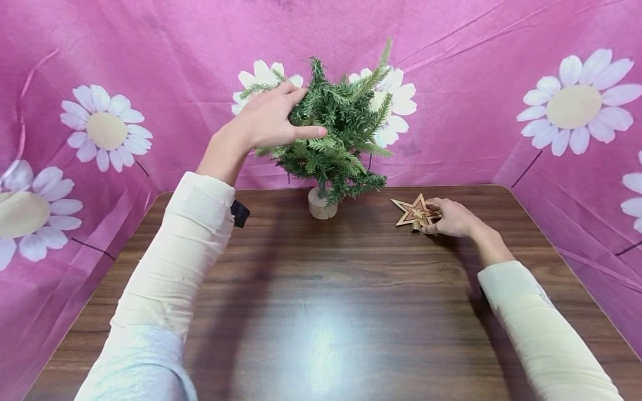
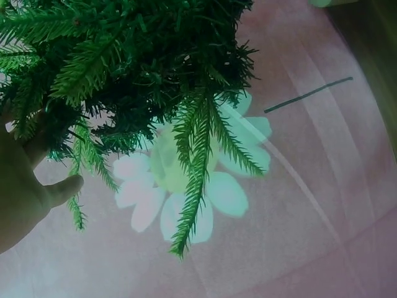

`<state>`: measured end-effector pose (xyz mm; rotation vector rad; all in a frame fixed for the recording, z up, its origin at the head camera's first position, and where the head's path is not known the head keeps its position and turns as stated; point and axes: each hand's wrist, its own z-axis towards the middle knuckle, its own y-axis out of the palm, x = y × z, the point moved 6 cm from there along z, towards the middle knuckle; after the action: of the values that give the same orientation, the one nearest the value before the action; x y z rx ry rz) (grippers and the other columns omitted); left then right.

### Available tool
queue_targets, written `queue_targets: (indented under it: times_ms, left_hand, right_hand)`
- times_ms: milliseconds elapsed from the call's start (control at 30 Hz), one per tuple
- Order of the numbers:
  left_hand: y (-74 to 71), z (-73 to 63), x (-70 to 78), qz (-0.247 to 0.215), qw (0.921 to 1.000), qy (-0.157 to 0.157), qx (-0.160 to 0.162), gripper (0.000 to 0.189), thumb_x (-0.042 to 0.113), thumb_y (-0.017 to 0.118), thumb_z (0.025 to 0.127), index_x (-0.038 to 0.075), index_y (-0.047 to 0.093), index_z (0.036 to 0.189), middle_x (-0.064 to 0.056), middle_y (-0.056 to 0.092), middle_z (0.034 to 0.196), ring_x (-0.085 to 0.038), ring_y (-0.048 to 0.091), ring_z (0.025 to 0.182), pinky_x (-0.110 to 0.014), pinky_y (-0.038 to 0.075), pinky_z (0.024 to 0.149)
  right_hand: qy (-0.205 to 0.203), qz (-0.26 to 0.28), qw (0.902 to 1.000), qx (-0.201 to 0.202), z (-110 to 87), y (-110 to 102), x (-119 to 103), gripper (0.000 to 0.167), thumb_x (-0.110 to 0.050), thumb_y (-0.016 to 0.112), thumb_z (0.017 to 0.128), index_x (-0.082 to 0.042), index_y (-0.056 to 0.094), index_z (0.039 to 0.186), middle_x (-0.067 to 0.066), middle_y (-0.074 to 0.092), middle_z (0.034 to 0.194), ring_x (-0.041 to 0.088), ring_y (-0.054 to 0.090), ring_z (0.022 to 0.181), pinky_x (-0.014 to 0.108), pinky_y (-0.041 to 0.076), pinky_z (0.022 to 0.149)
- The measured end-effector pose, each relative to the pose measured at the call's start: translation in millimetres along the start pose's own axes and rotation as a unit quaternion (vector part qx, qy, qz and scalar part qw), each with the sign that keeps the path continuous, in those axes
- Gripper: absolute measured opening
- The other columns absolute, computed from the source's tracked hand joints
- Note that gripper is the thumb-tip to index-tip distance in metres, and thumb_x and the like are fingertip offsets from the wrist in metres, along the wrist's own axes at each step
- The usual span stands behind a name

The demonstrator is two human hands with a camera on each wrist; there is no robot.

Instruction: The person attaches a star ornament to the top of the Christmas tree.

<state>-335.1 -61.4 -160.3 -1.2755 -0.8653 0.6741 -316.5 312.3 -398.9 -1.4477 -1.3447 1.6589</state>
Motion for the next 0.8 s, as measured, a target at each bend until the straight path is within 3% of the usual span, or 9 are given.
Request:
queue_targets:
  times_ms: [133, 233, 433, 667, 800]
  left_hand:
    - [2.5, 0.2, -0.5, -0.021, 0.9997, 0.012, 0.008, 0.105, 0.074, 0.050, 0.092, 0.008, 0.010, 0.163, -0.011, 0.011, 0.169, -0.028, 0.012, 0.154, -0.046, 0.009, 0.125]
    - [4.3, 0.0, -0.2, -0.036, 0.9990, 0.021, 0.016, 0.104, 0.072, 0.052, 0.093, 0.006, 0.011, 0.162, -0.009, 0.013, 0.168, -0.024, 0.012, 0.154, -0.039, 0.007, 0.125]
    - [6.1, -0.1, -0.7, -0.043, 0.9986, 0.022, 0.024, 0.102, 0.070, 0.051, 0.095, 0.005, 0.010, 0.162, -0.010, 0.014, 0.168, -0.025, 0.013, 0.154, -0.042, 0.001, 0.125]
    - [6.8, -2.7, -0.5, -0.055, 0.9978, 0.025, 0.028, 0.101, 0.069, 0.052, 0.095, 0.005, 0.012, 0.162, -0.010, 0.015, 0.167, -0.025, 0.015, 0.154, -0.040, 0.008, 0.125]
    - [7.6, -3.5, -0.2, -0.060, 0.9976, 0.021, 0.026, 0.099, 0.069, 0.049, 0.096, 0.006, 0.010, 0.162, -0.008, 0.015, 0.167, -0.023, 0.016, 0.154, -0.041, 0.004, 0.125]
  right_hand:
    - [0.003, 0.009, 0.9999, 0.009, 3.3, -0.2, -0.7, 0.077, -0.028, 0.084, 0.080, 0.015, 0.051, 0.135, 0.036, 0.062, 0.123, 0.052, 0.057, 0.114, 0.063, 0.044, 0.101]
    - [0.012, 0.005, 0.9998, 0.014, 4.0, 0.9, -1.4, 0.077, -0.029, 0.084, 0.080, 0.016, 0.052, 0.134, 0.037, 0.059, 0.124, 0.051, 0.054, 0.115, 0.063, 0.043, 0.101]
    - [0.016, -0.018, 0.9996, 0.016, 3.7, -2.0, -4.3, 0.079, -0.029, 0.083, 0.080, 0.017, 0.052, 0.135, 0.042, 0.049, 0.133, 0.057, 0.041, 0.127, 0.066, 0.036, 0.107]
    - [-0.008, -0.019, 0.9988, 0.045, 4.1, -10.6, -12.2, 0.076, -0.031, 0.085, 0.079, 0.016, 0.056, 0.132, 0.032, 0.066, 0.118, 0.042, 0.062, 0.106, 0.057, 0.049, 0.096]
    - [-0.015, -0.010, 0.9979, 0.062, 3.2, -13.0, -13.1, 0.074, -0.029, 0.085, 0.080, 0.017, 0.057, 0.131, 0.034, 0.064, 0.119, 0.043, 0.062, 0.105, 0.058, 0.049, 0.097]
